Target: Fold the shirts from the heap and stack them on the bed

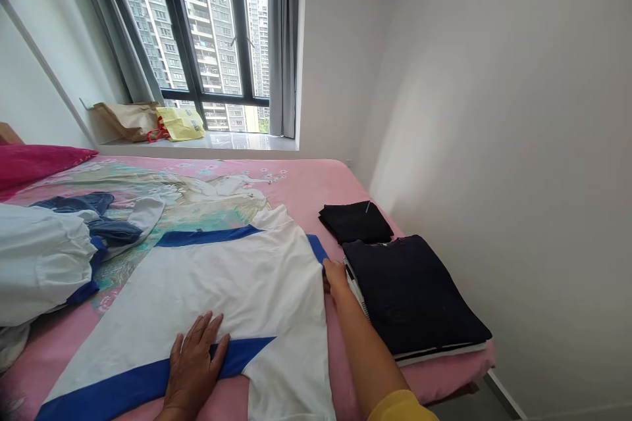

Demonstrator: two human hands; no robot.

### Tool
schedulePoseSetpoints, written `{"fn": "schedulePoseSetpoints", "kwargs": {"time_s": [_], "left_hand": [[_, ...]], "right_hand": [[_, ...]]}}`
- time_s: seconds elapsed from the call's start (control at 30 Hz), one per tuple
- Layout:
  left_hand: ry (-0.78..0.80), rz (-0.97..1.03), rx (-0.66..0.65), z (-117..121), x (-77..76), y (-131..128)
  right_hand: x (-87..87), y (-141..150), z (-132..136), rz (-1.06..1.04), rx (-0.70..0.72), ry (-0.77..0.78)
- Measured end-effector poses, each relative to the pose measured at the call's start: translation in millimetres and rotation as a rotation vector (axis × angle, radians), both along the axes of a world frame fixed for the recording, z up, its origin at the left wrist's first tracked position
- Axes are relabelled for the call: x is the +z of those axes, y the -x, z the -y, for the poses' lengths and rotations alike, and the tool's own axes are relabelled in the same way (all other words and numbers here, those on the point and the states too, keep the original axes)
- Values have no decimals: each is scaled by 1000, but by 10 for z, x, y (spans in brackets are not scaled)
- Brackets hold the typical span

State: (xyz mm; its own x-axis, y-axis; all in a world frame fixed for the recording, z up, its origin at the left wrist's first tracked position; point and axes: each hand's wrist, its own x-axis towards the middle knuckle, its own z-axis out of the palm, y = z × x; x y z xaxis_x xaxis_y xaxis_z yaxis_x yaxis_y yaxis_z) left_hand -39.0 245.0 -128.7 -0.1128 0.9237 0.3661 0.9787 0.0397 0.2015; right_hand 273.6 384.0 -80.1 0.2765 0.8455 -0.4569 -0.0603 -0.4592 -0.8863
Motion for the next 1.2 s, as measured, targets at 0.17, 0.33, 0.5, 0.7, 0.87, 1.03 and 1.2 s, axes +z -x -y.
{"fn": "schedulePoseSetpoints", "kwargs": {"time_s": [0.17, 0.33, 0.5, 0.7, 0.87, 1.03, 1.2], "left_hand": [[-7, 27, -9, 6, -16, 12], [3, 22, 0, 1, -27, 13], [1, 16, 8, -4, -32, 14], [-11, 22, -6, 18, -14, 8], [4, 56, -11, 19, 20, 7], [53, 109, -20, 67, 139, -35], [101, 108, -134, 334, 234, 35]], "right_hand": [[-57, -140, 167, -6, -24, 81], [14, -146, 118, -18, 14, 84], [-55, -28, 117, -34, -92, -43], [-118, 35, 416, -141, -79, -53], [2, 7, 902, -207, 95, 52], [-64, 126, 1587, -195, 256, 133], [-245, 190, 2107, -115, 267, 84]]}}
